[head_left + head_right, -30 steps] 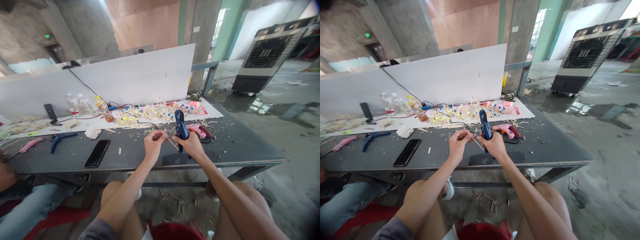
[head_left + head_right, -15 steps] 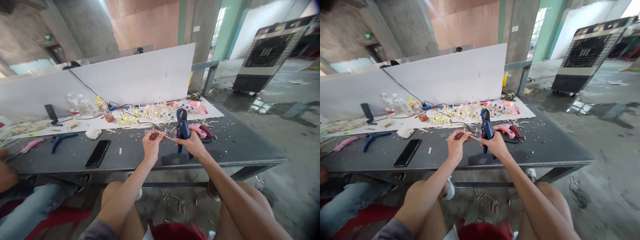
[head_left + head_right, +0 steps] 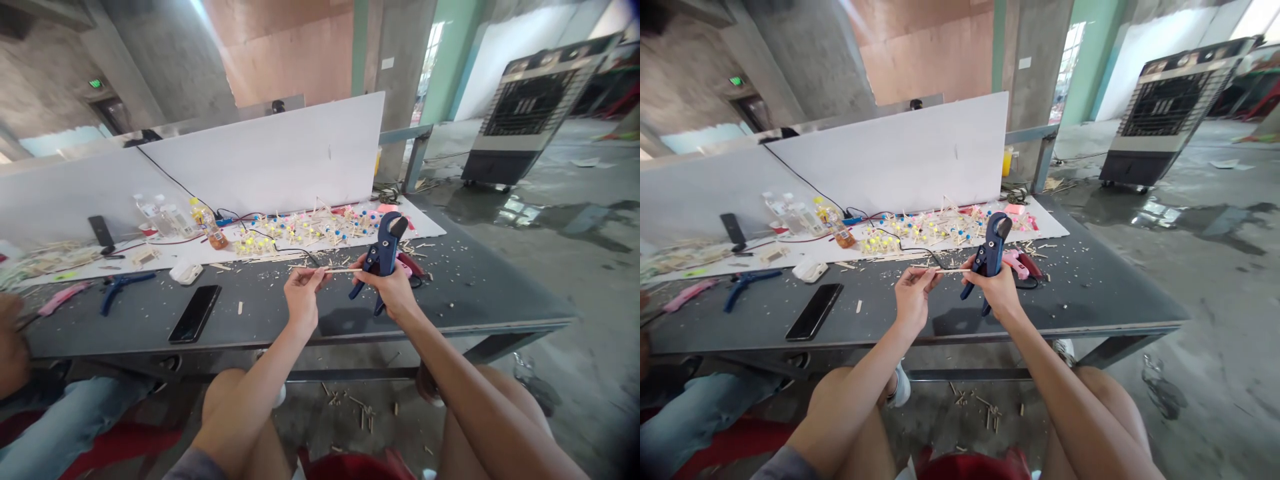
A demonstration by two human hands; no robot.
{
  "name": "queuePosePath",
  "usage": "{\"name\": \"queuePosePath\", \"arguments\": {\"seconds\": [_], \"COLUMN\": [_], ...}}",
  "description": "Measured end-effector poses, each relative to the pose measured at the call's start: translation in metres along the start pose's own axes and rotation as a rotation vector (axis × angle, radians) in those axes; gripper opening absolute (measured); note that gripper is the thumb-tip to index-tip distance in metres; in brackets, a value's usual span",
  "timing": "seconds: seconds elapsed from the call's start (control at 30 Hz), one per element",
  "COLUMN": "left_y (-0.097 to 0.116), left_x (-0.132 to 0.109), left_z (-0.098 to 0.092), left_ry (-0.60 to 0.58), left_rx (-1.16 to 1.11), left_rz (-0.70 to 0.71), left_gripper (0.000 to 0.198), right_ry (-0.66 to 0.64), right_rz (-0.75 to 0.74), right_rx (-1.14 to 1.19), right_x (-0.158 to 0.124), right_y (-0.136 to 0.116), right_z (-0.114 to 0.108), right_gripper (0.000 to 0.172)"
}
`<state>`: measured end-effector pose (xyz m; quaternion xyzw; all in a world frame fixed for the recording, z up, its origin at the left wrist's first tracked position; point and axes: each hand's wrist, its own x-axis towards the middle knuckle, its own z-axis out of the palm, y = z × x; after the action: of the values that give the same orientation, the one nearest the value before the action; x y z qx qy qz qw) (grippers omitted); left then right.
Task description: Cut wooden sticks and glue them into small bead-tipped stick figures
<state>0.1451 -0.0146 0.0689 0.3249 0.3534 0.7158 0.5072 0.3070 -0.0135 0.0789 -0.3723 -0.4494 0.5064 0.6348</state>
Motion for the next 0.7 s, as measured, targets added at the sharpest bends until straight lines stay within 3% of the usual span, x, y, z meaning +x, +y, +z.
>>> {"name": "queuePosePath", "arguments": {"seconds": [0.17,0.27,0.4,0.6,0.7], "left_y": [-0.004,-0.002,0.005,0.010,0.009], "left_x": [-0.005,-0.007,-0.009,-0.012,-0.011], "left_z": [0.000,0.001,0.003,0.002,-0.001], "left_ry": [0.024,-0.010,-0.130,-0.369,-0.419], "left_rx": [0.008,0.046,0.077,0.221,0.269], "left_rz": [-0.030,-0.075,-0.226,-0.406,-0.449], "left_gripper": [0.032,0.033,0.036,0.030,0.034], "right_ry": [-0.040,0.010,0.109,0.135,0.151], "right_rz": [-0.025,-0.024,-0.024,0.010,0.013], "right_rx": [-0.022,-0.028,-0.039,-0.004,-0.021], "right_x": [-0.002,-0.002,0.003,0.008,0.011], "right_y": [0.004,0.006,0.006,0.002,0.002], "right_z": [0.005,0.008,0.005,-0.003,-0.006], "right_gripper": [0.034,0.038,0.041,0.041,0.041]}}
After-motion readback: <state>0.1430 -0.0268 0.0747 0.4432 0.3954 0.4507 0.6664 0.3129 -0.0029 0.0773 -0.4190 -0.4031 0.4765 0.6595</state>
